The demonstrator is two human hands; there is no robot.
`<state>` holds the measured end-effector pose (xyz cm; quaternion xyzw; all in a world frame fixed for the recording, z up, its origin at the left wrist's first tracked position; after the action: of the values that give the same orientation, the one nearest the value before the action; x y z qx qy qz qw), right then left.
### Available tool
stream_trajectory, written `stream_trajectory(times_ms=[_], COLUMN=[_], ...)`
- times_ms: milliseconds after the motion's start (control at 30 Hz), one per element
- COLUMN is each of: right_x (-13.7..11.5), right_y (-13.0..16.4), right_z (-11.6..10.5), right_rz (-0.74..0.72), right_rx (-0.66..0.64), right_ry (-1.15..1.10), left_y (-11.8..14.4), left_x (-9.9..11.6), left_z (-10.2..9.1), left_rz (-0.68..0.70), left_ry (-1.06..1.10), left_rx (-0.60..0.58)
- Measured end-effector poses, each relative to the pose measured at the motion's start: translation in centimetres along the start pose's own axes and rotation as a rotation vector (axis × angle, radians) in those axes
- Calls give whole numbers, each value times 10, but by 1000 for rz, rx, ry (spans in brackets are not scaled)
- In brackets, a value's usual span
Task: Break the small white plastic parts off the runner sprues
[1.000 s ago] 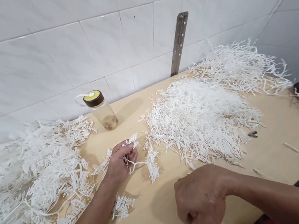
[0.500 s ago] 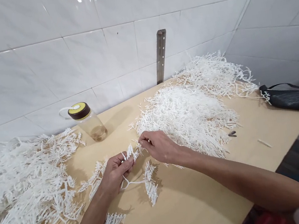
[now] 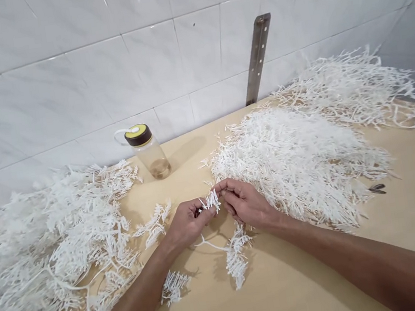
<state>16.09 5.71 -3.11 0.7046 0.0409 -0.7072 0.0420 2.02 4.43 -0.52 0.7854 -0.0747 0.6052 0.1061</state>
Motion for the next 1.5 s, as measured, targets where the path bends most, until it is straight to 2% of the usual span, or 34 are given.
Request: stream_trajectory(times_ms=[100,233,433,633,767,967,1367,1500], right_x=[2,5,3,6,7,7,2,1], right_y=[-1,-3,-4,-4,-3,-4,-2,-1], right_z=[2,2,1,-1,-1,-1,1,2], right_rz=[-1,44,31,32,31,25,18,-17], right_rx=[-35,-142,-288,-186,-171,-102,-156,-110], right_ry=[20,28,53,20,-7,-22,95,145], left_y=[0,-1,-2,-3,-3,-3,-3,-2], left_x=[1,-1,-10,-18,-25,-21,-22,-18], left_z=[-1,-1,-6,-13,-14,-12,-12,-9], left_rz=[19,40,-4,-43,-91,-52,-68,-94], left_ry=[-18,-19,20,52,32,18,37,73], left_rx=[38,32,62,185,221,195,191,146])
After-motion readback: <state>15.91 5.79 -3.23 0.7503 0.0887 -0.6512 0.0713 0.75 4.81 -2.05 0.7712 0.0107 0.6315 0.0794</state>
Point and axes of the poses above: each hand's wrist, its own y-axis away from the middle knuckle, its own z-axis out of the palm, x = y × z, the point moved 6 cm from there along -y, towards the middle knuckle, and after that the axes turned 8 degrees about x, right-handed, at the moved point
